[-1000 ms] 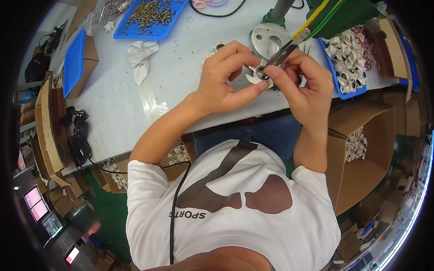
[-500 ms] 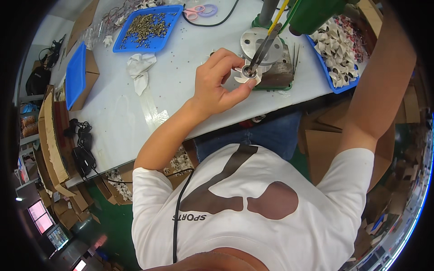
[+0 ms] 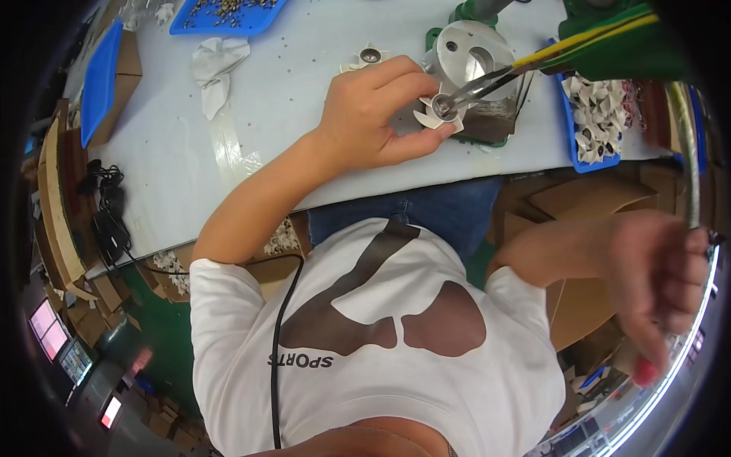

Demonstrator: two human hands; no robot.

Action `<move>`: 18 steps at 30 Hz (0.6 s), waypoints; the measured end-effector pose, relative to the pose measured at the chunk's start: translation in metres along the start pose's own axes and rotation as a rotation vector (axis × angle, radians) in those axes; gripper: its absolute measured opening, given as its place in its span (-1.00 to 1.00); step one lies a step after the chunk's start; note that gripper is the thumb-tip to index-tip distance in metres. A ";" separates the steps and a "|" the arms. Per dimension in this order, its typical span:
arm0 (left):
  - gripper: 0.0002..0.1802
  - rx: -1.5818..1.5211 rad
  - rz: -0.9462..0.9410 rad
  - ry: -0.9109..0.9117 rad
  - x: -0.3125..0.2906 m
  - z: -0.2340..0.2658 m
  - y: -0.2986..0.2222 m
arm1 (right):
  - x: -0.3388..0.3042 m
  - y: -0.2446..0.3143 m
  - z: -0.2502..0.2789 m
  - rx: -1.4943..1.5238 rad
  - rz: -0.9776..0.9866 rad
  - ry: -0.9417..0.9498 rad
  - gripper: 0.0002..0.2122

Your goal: Assembling electrical sockets by inserting wires and using a manual press for crimping.

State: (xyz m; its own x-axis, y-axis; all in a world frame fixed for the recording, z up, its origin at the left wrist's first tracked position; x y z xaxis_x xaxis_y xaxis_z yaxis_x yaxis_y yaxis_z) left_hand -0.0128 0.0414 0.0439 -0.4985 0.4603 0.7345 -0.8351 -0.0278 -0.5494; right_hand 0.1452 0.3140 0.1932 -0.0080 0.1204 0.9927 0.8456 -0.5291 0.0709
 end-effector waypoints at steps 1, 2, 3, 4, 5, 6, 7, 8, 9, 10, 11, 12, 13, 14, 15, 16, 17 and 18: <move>-0.69 -0.005 0.010 -0.003 0.000 -0.002 0.002 | -0.021 0.005 0.009 -0.038 -0.036 -0.036 -0.44; -0.69 0.004 0.000 -0.004 0.001 -0.003 0.004 | -0.038 0.008 0.018 -0.076 -0.069 -0.072 -0.41; -0.69 0.014 -0.011 -0.002 0.001 -0.005 0.005 | -0.054 0.011 0.018 -0.076 -0.075 -0.066 -0.41; -0.69 0.028 -0.022 -0.001 0.001 -0.006 0.006 | -0.067 0.013 0.017 -0.123 -0.134 -0.200 -0.43; -0.69 0.042 -0.033 -0.001 0.001 -0.007 0.006 | -0.073 0.014 0.017 -0.171 -0.192 -0.334 -0.44; -0.69 0.040 -0.028 -0.001 0.001 -0.007 0.006 | -0.073 0.014 0.016 -0.171 -0.196 -0.330 -0.44; -0.69 0.042 -0.027 0.003 0.001 -0.007 0.006 | -0.070 0.014 0.015 -0.181 -0.199 -0.292 -0.45; -0.70 0.044 -0.026 0.007 0.000 -0.006 0.005 | -0.066 0.014 0.013 -0.190 -0.201 -0.254 -0.45; -0.70 0.048 -0.026 0.011 0.000 -0.006 0.005 | -0.062 0.014 0.011 -0.198 -0.202 -0.217 -0.45; -0.70 0.052 -0.026 0.015 -0.001 -0.006 0.005 | -0.058 0.014 0.009 -0.205 -0.203 -0.180 -0.46; -0.70 0.054 -0.026 0.013 -0.001 -0.006 0.005 | -0.055 0.014 0.008 -0.201 -0.203 -0.180 -0.46; -0.70 0.055 -0.032 0.005 -0.001 -0.007 0.005 | -0.051 0.016 0.009 -0.186 -0.215 -0.196 -0.47; -0.70 0.056 -0.038 -0.003 -0.001 -0.008 0.005 | -0.047 0.017 0.009 -0.171 -0.227 -0.213 -0.49; -0.70 0.056 -0.043 -0.011 0.000 -0.009 0.006 | -0.043 0.019 0.010 -0.156 -0.239 -0.229 -0.50; -0.70 0.057 -0.048 -0.019 0.000 -0.009 0.006 | -0.039 0.019 0.010 -0.141 -0.252 -0.245 -0.51; -0.70 0.058 -0.048 -0.019 0.000 -0.009 0.006 | -0.035 0.020 0.010 -0.140 -0.252 -0.245 -0.51; -0.70 0.055 -0.048 -0.022 0.000 -0.009 0.005 | -0.031 0.020 0.009 -0.156 -0.252 -0.224 -0.52; -0.70 0.053 -0.048 -0.025 0.000 -0.009 0.005 | -0.027 0.020 0.008 -0.173 -0.252 -0.202 -0.52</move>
State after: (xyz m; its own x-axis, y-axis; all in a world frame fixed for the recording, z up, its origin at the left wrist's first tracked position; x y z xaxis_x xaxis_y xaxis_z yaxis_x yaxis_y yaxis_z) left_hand -0.0150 0.0495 0.0371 -0.4630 0.4399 0.7695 -0.8688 -0.0533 -0.4923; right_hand 0.1667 0.3068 0.1666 -0.0844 0.4195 0.9038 0.7273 -0.5940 0.3436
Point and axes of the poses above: each hand's wrist, its own x-axis towards the middle knuckle, its own z-axis out of the back of the hand, y = z × x, the point moved 3 cm from there along x, towards the middle knuckle, and after that the axes turned 5 degrees about -x, right-handed, at the moved point
